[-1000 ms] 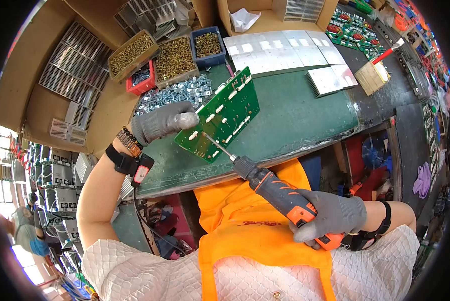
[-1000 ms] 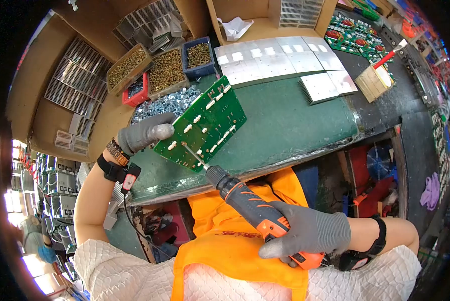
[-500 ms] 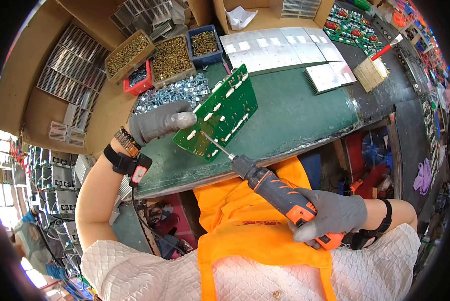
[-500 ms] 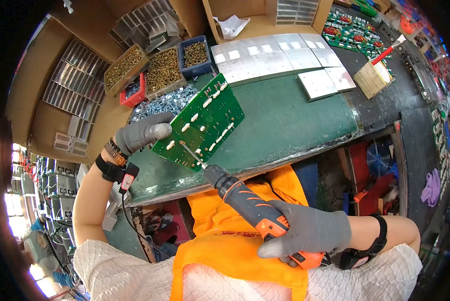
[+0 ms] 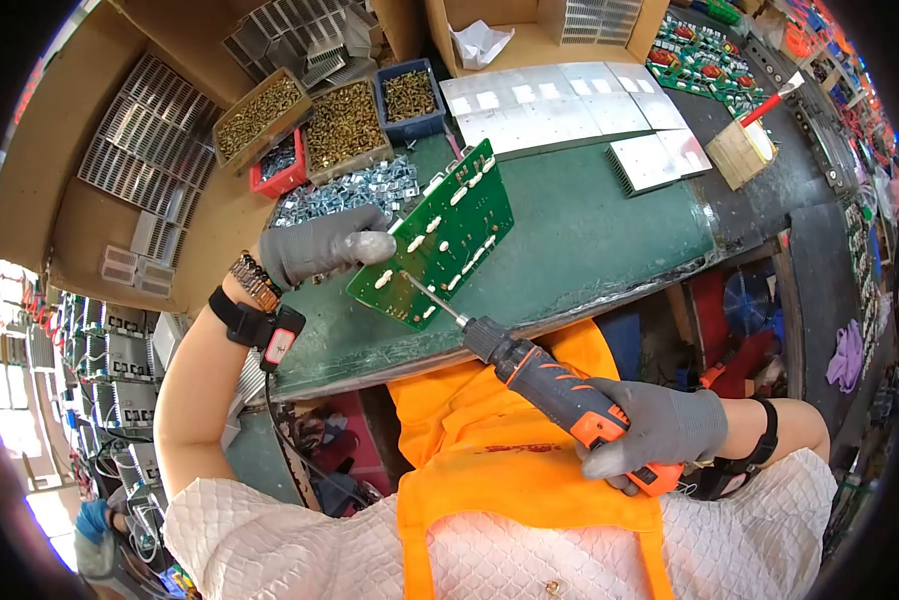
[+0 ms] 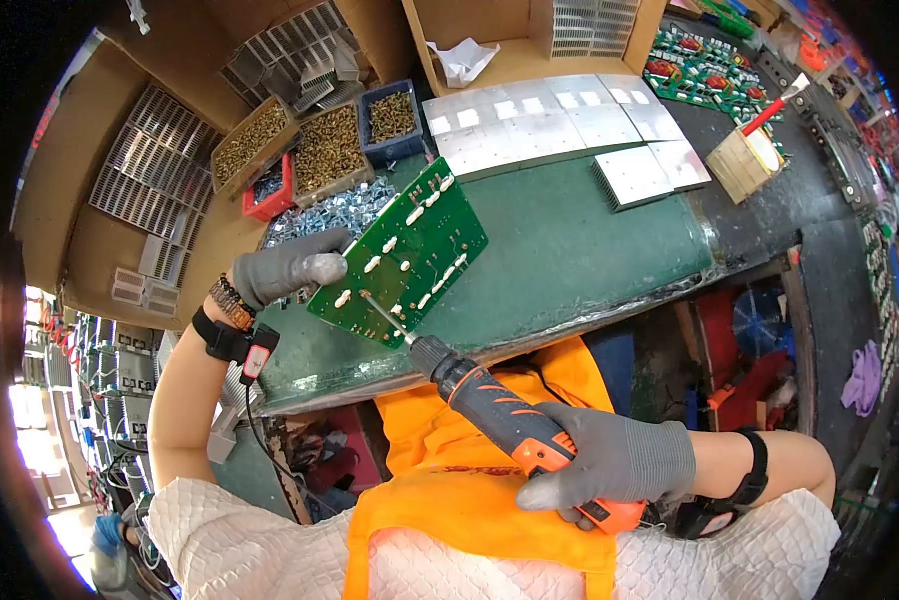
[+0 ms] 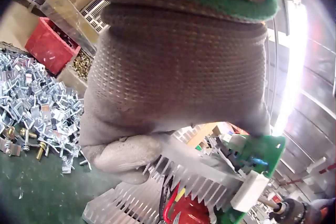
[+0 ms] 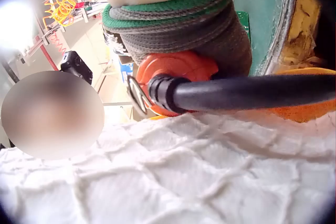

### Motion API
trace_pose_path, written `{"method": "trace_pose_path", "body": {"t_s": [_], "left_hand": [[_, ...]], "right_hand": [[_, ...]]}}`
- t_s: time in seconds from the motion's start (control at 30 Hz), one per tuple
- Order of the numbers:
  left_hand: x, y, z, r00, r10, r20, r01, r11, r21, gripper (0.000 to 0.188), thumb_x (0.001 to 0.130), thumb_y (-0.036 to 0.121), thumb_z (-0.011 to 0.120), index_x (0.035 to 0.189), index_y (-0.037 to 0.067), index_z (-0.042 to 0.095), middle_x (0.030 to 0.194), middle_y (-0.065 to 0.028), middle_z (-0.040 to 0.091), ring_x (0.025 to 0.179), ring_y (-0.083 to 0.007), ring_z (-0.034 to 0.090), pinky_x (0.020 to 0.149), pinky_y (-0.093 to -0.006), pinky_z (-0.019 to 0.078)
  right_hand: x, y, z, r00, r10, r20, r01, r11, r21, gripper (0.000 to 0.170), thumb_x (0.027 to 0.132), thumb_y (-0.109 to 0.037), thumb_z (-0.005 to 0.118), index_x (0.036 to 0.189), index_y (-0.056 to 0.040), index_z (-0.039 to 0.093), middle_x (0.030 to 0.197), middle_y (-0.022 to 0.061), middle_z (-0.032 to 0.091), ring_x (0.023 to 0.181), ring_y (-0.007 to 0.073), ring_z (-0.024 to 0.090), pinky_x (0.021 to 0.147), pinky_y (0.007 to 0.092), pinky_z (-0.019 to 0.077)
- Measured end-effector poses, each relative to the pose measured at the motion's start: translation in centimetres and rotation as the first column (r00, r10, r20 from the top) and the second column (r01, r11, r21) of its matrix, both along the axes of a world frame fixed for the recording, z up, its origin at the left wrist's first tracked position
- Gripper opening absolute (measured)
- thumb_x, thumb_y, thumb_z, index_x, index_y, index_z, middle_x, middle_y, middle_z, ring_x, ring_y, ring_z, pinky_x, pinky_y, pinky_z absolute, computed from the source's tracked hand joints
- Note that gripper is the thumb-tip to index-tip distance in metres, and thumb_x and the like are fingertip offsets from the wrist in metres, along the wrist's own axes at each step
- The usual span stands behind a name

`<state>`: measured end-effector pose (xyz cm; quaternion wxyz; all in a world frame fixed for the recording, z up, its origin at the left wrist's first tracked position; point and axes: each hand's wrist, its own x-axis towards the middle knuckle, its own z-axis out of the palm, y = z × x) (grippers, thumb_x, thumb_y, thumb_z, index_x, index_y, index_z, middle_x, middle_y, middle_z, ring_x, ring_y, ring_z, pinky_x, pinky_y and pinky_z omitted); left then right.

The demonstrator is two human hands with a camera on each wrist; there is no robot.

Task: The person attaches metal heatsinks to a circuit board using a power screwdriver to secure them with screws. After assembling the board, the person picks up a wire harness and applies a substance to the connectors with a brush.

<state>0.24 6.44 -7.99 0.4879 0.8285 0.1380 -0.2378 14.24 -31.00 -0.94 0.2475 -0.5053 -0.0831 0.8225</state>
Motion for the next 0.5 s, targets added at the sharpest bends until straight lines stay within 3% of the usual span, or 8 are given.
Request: {"method": "trace_pose_path", "body": {"t_s": [0.1,0.17,0.27,0.5], "left_hand": [[0.1,-0.8,1.0,1.000,0.017,-0.016,-0.018,0.999,-0.038,0.080,0.077,0.072,0.054,0.112,0.000,0.053,0.083,-0.0027,0.054,0.068,-0.0090,0.050,0.055,-0.0249,0.0425],[0.1,-1.5,1.5,0.998,0.053,0.021,-0.050,0.993,-0.108,0.079,0.079,0.070,0.053,0.111,-0.002,0.054,0.089,-0.0056,0.055,0.077,-0.0113,0.051,0.065,-0.0280,0.0443],[-0.1,-1.4,1.5,0.999,0.044,0.012,-0.043,0.996,-0.074,0.076,0.082,0.068,0.052,0.111,-0.003,0.055,0.093,-0.0079,0.056,0.084,-0.0134,0.052,0.073,-0.0302,0.0440],[-0.3,-1.8,1.2,0.995,0.079,0.069,-0.072,0.993,-0.096,0.072,0.083,0.064,0.052,0.106,-0.004,0.056,0.093,-0.0086,0.056,0.085,-0.0154,0.052,0.076,-0.0324,0.0442]], "right_hand": [[0.0,0.1,0.0,0.998,0.036,0.044,-0.035,0.999,-0.013,0.069,0.073,-0.028,0.082,0.120,-0.0045,0.039,0.081,0.0061,0.055,0.062,0.0145,0.058,0.059,0.0291,0.0520],[-0.2,0.3,0.2,0.959,0.104,0.263,-0.128,0.989,0.076,0.076,0.070,-0.033,0.083,0.124,-0.0029,0.039,0.085,0.0070,0.056,0.067,0.0144,0.059,0.063,0.0283,0.0524],[0.1,0.6,0.6,0.971,0.117,0.208,-0.124,0.992,0.024,0.079,0.069,-0.036,0.083,0.124,-0.0016,0.040,0.088,0.0073,0.056,0.069,0.0146,0.059,0.066,0.0278,0.0524],[-0.1,0.3,0.3,0.983,0.073,0.170,-0.082,0.995,0.048,0.074,0.070,-0.034,0.083,0.122,-0.0026,0.040,0.085,0.0073,0.056,0.067,0.0152,0.059,0.063,0.0287,0.0522]]}}
